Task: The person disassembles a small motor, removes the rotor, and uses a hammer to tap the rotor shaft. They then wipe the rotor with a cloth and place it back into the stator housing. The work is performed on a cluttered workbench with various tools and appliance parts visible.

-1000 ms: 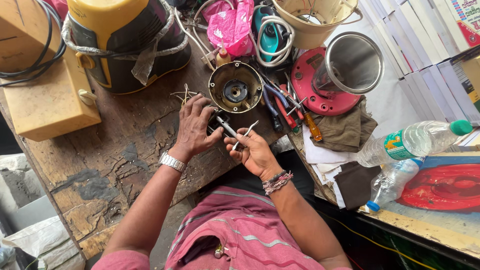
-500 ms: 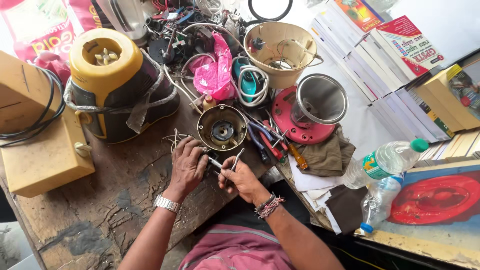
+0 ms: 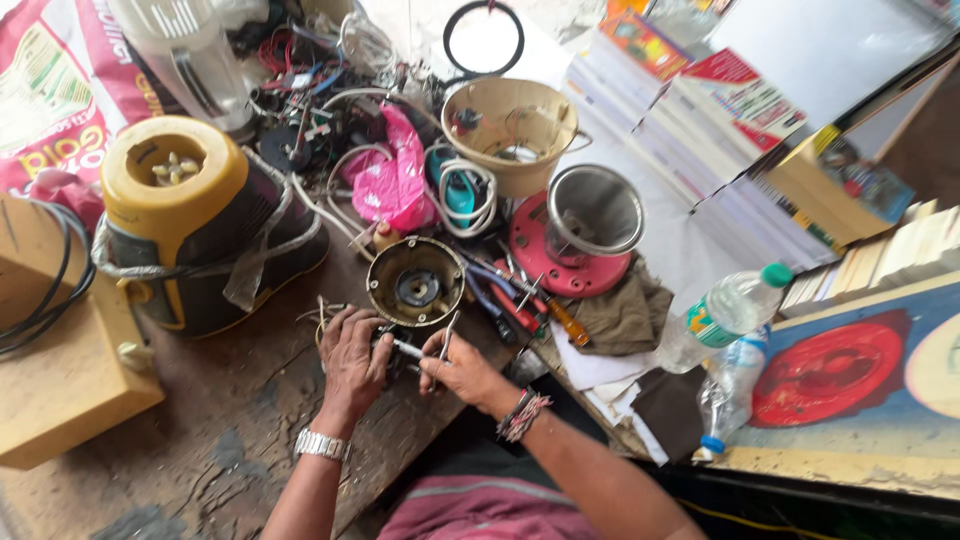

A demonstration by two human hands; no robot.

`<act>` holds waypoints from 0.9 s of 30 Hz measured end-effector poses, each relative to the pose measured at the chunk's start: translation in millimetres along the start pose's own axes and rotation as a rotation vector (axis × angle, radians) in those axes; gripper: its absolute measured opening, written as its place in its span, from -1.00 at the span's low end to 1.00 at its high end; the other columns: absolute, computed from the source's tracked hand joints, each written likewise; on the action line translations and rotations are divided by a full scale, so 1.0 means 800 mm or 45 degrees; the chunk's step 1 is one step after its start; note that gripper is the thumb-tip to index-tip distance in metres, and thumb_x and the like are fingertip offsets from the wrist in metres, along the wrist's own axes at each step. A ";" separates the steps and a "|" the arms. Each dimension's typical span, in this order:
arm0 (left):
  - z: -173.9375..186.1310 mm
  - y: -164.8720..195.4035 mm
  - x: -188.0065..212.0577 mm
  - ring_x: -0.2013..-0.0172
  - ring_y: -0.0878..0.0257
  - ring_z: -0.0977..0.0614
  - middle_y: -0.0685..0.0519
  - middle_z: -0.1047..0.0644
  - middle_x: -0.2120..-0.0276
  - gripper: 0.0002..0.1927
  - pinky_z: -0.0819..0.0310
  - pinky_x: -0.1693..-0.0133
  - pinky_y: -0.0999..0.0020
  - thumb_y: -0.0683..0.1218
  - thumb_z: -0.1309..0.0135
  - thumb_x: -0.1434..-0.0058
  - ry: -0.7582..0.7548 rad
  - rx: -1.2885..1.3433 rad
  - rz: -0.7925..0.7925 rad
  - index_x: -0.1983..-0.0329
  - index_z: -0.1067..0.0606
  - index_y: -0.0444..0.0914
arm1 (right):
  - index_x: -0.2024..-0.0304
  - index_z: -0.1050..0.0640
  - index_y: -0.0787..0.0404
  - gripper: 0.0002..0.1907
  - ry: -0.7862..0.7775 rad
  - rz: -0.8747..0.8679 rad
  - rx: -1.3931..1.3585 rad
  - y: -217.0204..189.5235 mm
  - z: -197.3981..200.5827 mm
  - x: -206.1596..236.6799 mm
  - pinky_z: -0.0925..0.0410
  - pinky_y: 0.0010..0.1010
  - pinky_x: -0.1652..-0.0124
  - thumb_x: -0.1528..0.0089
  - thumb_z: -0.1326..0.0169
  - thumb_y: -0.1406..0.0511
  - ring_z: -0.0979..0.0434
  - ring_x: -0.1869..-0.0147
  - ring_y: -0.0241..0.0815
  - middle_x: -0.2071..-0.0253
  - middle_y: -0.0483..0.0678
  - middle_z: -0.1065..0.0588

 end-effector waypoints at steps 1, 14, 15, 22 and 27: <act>-0.001 0.002 -0.002 -0.31 -0.02 -0.33 0.06 -0.51 -0.09 -0.72 -0.05 -0.32 0.00 0.02 -0.08 -0.29 0.008 -0.022 0.025 0.01 -0.55 -0.18 | 0.03 -0.42 0.25 -0.77 0.051 0.048 0.093 -0.001 -0.001 0.000 -0.45 -0.53 0.29 -0.32 -0.14 0.32 -0.60 0.30 -0.35 0.34 -0.12 -0.56; -0.013 0.007 -0.009 -0.27 -0.06 -0.35 0.10 -0.54 -0.04 -0.77 -0.08 -0.26 -0.11 0.05 -0.04 -0.28 -0.033 -0.244 0.127 0.12 -0.60 -0.09 | 0.16 -0.49 0.24 -0.73 0.299 0.507 0.839 -0.023 -0.009 0.004 -0.46 -0.31 0.19 -0.12 -0.23 0.36 -0.60 0.22 -0.12 0.30 0.00 -0.54; -0.015 0.008 -0.013 -0.26 -0.06 -0.36 0.09 -0.55 -0.03 -0.76 -0.10 -0.24 -0.10 0.06 -0.03 -0.30 -0.085 -0.285 0.120 0.10 -0.60 -0.09 | 0.19 -0.50 0.20 -0.77 0.157 0.729 1.120 -0.029 -0.007 0.004 -0.45 -0.27 0.16 -0.12 -0.21 0.34 -0.59 0.18 -0.07 0.27 0.00 -0.53; -0.015 0.004 -0.027 -0.19 -0.08 -0.41 0.03 -0.56 0.01 -0.76 -0.18 -0.20 -0.05 0.06 -0.09 -0.25 -0.020 -0.205 0.036 0.15 -0.61 -0.14 | 0.00 -0.56 0.09 -0.73 0.045 1.036 1.891 -0.061 -0.004 0.014 -0.39 -0.21 0.05 -0.23 -0.12 0.33 -0.51 0.01 -0.02 0.07 -0.02 -0.49; -0.013 -0.011 -0.011 -0.20 -0.07 -0.41 0.03 -0.56 0.00 -0.79 -0.17 -0.22 -0.03 0.01 -0.14 -0.23 0.093 -0.090 0.014 0.17 -0.62 -0.16 | -0.31 -0.26 0.17 -0.12 0.653 0.706 0.984 -0.021 -0.037 0.031 -0.44 -0.22 0.00 0.03 -0.34 0.41 -0.48 -0.13 0.02 -0.12 0.07 -0.45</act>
Point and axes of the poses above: each hand's wrist, its own x-axis away from the middle knuckle, its own z-axis out of the back of the hand, y = z × x, the point moved 1 cm from there along -x, towards the middle knuckle
